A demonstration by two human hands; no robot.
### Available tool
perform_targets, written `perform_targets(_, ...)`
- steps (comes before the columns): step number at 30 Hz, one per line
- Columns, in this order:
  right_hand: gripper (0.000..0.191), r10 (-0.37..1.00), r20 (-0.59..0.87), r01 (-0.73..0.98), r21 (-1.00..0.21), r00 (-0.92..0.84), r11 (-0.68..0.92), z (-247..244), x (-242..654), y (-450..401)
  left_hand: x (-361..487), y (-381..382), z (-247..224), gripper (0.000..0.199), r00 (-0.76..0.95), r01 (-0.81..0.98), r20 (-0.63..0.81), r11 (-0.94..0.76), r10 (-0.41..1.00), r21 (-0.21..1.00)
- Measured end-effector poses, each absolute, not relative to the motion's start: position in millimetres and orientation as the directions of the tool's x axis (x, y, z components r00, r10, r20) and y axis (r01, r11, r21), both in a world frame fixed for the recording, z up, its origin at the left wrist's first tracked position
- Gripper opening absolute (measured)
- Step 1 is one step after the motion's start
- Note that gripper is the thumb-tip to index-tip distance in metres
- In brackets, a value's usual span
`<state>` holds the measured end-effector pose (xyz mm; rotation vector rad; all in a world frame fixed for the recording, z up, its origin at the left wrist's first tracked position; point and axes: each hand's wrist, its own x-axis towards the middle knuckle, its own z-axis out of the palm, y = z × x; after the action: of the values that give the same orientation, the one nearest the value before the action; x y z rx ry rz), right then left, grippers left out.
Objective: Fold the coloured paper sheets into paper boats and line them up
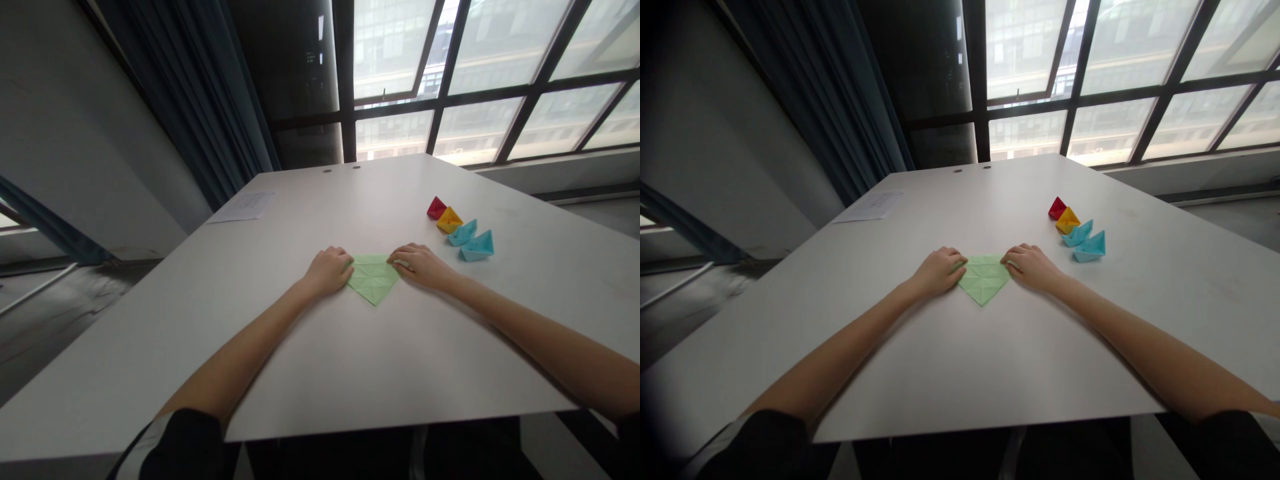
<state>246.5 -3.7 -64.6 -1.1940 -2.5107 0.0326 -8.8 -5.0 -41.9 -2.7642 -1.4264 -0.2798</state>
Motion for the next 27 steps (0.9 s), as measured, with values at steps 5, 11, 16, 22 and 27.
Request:
perform_targets(5,0.033,0.758,0.271,0.732,-0.210,-0.593,0.648,-63,226,-15,10,-21,-51,0.037,0.582,0.798,0.147,-0.597,0.799,0.082)
perform_targets(11,0.060,0.765,0.194,0.730,-0.227,-0.615,0.645,-71,219,-17,16,-30,-59,0.052,0.478,0.871,0.034,-0.478,0.878,0.109)
perform_targets(16,0.074,0.781,0.116,0.753,-0.211,-0.614,0.624,-77,222,-14,16,-29,-58,0.074,0.323,0.943,-0.081,-0.313,0.943,0.111)
perform_targets(22,0.086,0.805,0.017,0.785,-0.213,-0.593,0.582,-76,235,-10,5,-24,-51,0.101,0.153,0.988,-0.171,-0.146,0.973,0.054)
perform_targets(27,0.088,0.807,-0.014,0.784,-0.245,-0.591,0.570,-78,255,-3,-2,-21,-50,0.108,0.152,0.988,-0.190,-0.148,0.970,0.036)
